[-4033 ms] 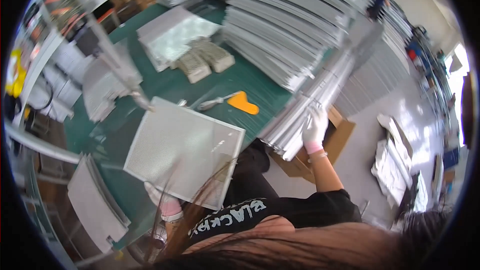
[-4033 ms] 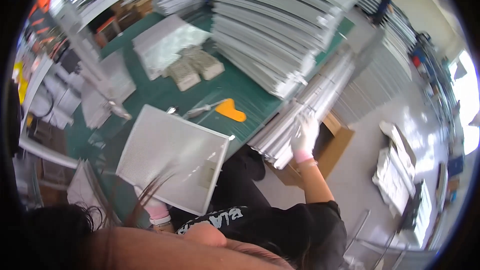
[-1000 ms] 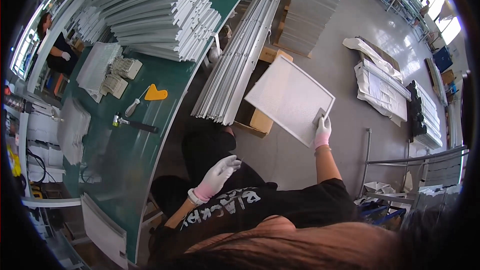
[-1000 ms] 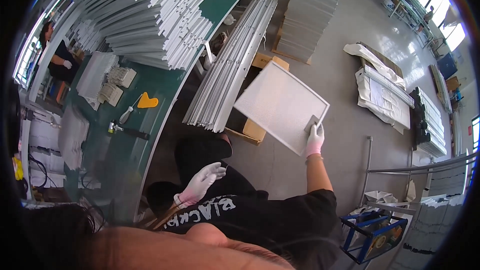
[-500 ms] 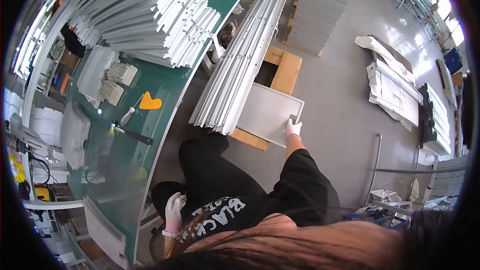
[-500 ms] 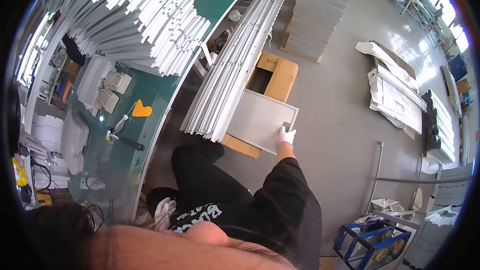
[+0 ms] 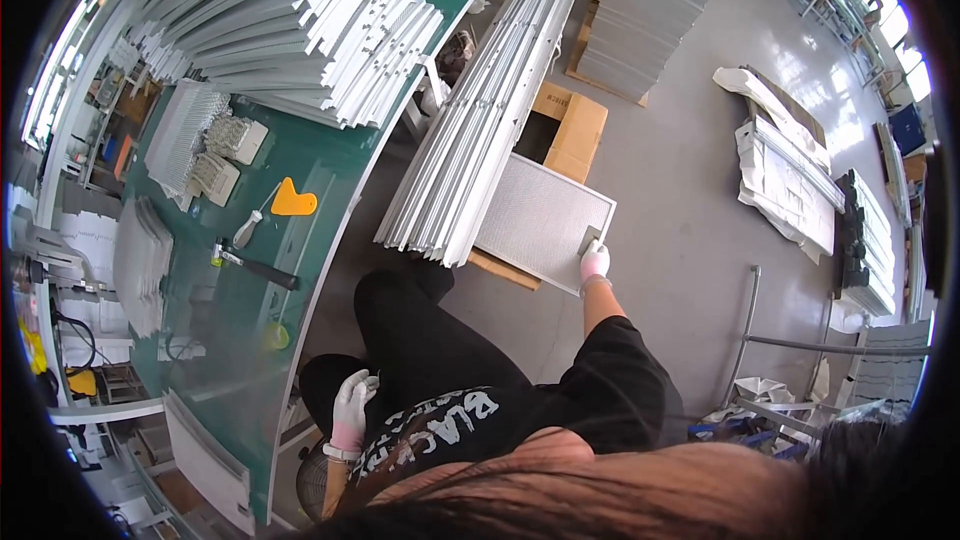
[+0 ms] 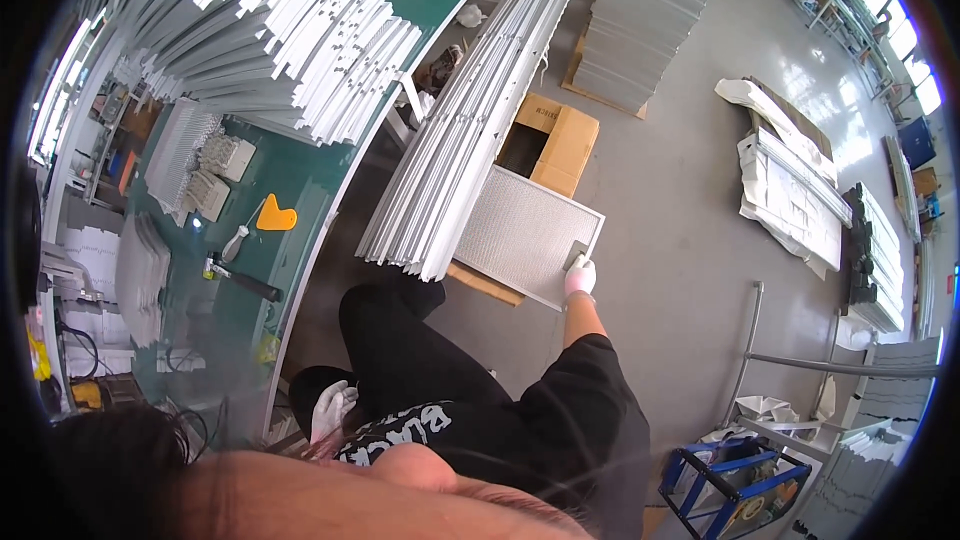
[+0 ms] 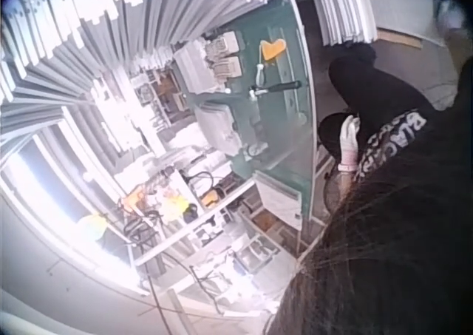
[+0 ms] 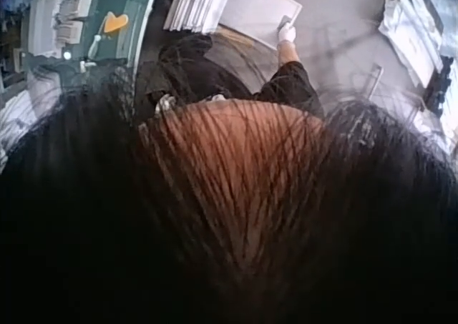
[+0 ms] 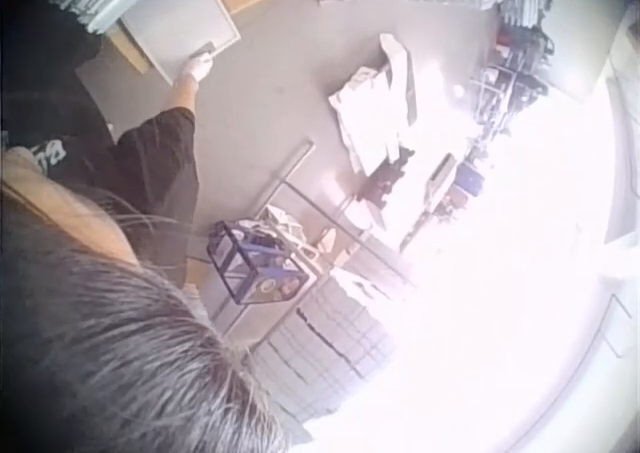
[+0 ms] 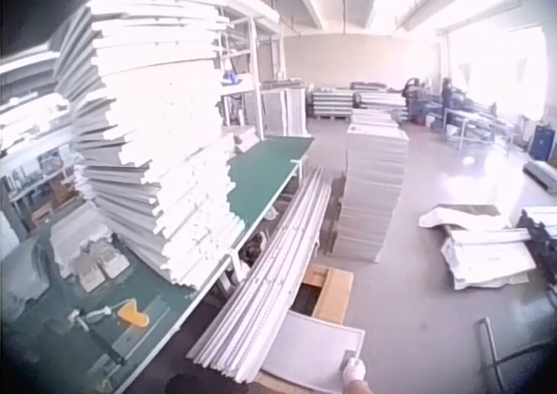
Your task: Assembling metal frames onto filter mesh panels using hand tools and power equipment.
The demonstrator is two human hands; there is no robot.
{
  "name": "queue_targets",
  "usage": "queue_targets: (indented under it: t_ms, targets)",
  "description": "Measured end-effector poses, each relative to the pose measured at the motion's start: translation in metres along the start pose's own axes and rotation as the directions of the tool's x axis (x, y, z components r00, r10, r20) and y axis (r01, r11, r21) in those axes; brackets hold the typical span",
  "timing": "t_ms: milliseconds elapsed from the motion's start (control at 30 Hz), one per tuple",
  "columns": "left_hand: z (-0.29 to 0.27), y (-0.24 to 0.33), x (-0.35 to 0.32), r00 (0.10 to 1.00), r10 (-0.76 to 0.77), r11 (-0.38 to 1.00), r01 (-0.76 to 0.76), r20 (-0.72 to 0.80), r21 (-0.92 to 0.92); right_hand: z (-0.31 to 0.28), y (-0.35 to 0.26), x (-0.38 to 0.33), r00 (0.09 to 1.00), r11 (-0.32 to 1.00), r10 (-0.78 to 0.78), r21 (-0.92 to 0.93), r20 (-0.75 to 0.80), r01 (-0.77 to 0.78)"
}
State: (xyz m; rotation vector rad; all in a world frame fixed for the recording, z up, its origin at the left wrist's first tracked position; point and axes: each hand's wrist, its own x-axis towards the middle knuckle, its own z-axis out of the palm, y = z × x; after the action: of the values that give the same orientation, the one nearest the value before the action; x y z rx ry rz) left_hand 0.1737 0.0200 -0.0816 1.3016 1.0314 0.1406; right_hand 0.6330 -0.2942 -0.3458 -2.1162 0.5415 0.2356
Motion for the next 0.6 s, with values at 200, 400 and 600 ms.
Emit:
queue_targets:
  t_ms: [200, 400, 600]
  targets:
    - [0.03, -0.012, 0.063, 0.959, 0.23, 0.827, -0.282, 0.165, 0.486, -0.039, 0.008, -0.003, 0.996, 0.994, 0.021, 0.106, -0.088, -0.011]
    - [0.117, 0.038, 0.169, 0.708, 0.548, -0.147, -0.442, 0.444, 0.885, -0.054, 0.028, -0.011, 1.0, 0.999, 0.022, 0.05, -0.014, -0.021]
    - [0.145, 0.017, 0.26, 0.936, 0.076, -0.018, -0.344, 0.345, 0.939, -0.057, 0.033, -0.047, 0.997, 0.998, 0.049, -0.04, 0.066, -0.047]
